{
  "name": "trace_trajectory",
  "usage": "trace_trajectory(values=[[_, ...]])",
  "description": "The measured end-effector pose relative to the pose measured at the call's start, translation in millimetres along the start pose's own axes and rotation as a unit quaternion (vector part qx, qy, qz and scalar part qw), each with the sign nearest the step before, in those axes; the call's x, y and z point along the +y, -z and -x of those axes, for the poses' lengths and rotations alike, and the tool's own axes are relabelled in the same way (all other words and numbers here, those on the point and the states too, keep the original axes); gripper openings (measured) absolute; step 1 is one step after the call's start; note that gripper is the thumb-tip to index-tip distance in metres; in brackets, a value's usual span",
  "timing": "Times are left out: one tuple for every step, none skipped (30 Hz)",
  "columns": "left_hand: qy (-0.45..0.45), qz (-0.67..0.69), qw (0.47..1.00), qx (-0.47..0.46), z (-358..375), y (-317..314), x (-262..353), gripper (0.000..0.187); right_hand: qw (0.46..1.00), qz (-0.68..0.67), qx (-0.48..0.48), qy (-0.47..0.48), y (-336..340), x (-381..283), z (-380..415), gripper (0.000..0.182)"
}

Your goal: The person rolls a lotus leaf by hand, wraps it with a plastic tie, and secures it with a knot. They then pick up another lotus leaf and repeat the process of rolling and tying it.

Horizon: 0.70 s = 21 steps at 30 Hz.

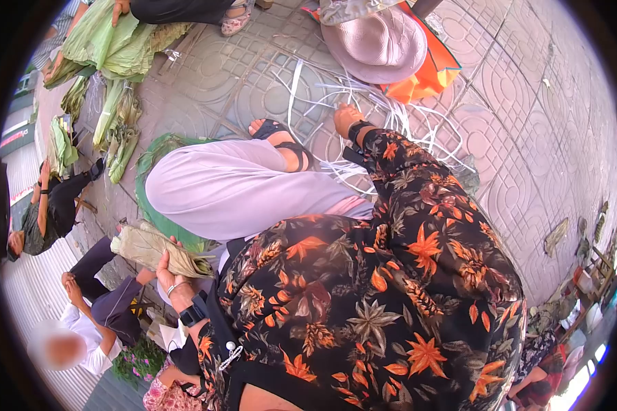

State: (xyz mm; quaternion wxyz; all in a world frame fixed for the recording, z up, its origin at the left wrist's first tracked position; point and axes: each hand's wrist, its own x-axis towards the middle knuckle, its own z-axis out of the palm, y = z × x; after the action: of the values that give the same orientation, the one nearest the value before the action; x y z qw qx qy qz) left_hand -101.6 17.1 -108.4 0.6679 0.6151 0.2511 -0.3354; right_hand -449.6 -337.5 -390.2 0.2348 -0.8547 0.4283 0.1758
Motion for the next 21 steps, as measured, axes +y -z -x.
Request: trace_trajectory(values=[[0.0, 0.001, 1.0, 0.001, -2, -1, -1, 0.051, 0.999, -0.042, 0.018, -0.022, 0, 1, 2, 0.03], [0.001, 0.001, 1.0, 0.002, -4, -2, -3, 0.051, 0.995, -0.084, 0.036, -0.044, 5, -1, 7, 0.028], [0.003, 0.0, 1.0, -0.006, -5, 3, -3, 0.052, 0.988, -0.126, 0.058, -0.067, 6, -4, 14, 0.026], [0.007, -0.003, 1.0, -0.012, -9, 3, -3, 0.052, 0.976, -0.146, 0.137, -0.086, -5, -2, 15, 0.022], [0.01, -0.005, 1.0, -0.017, -12, 3, -4, 0.052, 0.975, -0.161, 0.129, -0.078, -11, 3, 17, 0.022], [0.011, -0.008, 1.0, -0.023, -14, 1, -4, 0.052, 0.975, -0.176, 0.121, -0.069, -14, 11, 17, 0.021], [0.011, -0.011, 0.999, -0.028, -15, 0, -5, 0.053, 0.973, -0.191, 0.113, -0.061, -19, 17, 16, 0.02], [0.01, -0.013, 0.999, -0.034, -17, -1, -5, 0.053, 0.941, -0.305, 0.052, -0.137, -25, 18, 14, 0.02], [0.014, -0.013, 0.999, -0.042, -20, 0, -5, 0.053, 0.902, -0.395, 0.025, -0.169, -20, 14, 18, 0.019], [0.017, -0.012, 0.999, -0.049, -22, 3, -5, 0.054, 0.854, -0.481, -0.003, -0.198, -10, 7, 25, 0.018], [0.02, -0.011, 0.998, -0.055, -25, 5, -5, 0.054, 0.796, -0.561, -0.032, -0.225, -5, 3, 29, 0.017], [0.018, -0.013, 0.998, -0.052, -24, 4, -6, 0.054, 0.771, -0.596, -0.039, -0.219, -11, 2, 27, 0.017], [0.016, -0.015, 0.999, -0.049, -24, 3, -7, 0.054, 0.746, -0.63, -0.047, -0.212, -20, 1, 24, 0.018], [0.014, -0.017, 0.999, -0.046, -23, 2, -7, 0.055, 0.718, -0.663, -0.055, -0.204, -27, 0, 21, 0.019], [0.013, -0.018, 0.999, -0.04, -23, 2, -7, 0.054, 0.704, -0.678, -0.061, -0.2, -24, -3, 23, 0.019], [0.011, -0.019, 0.999, -0.035, -23, 1, -7, 0.054, 0.69, -0.694, -0.068, -0.196, -18, -9, 27, 0.019], [0.01, -0.02, 0.999, -0.03, -23, 1, -6, 0.054, 0.675, -0.709, -0.074, -0.191, -10, -13, 30, 0.018], [0.005, -0.017, 0.999, -0.034, -22, 1, -4, 0.053, 0.673, -0.712, -0.076, -0.184, -8, -16, 30, 0.019], [0.0, -0.013, 0.999, -0.038, -22, 0, -3, 0.053, 0.672, -0.715, -0.079, -0.176, -6, -19, 30, 0.019], [-0.005, -0.008, 0.999, -0.043, -24, 0, -3, 0.052, 0.672, -0.717, -0.081, -0.169, -3, -22, 29, 0.019], [-0.012, 0.009, 0.998, -0.059, -26, 1, 0, 0.051, 0.675, -0.716, -0.075, -0.16, 3, -26, 29, 0.019]])
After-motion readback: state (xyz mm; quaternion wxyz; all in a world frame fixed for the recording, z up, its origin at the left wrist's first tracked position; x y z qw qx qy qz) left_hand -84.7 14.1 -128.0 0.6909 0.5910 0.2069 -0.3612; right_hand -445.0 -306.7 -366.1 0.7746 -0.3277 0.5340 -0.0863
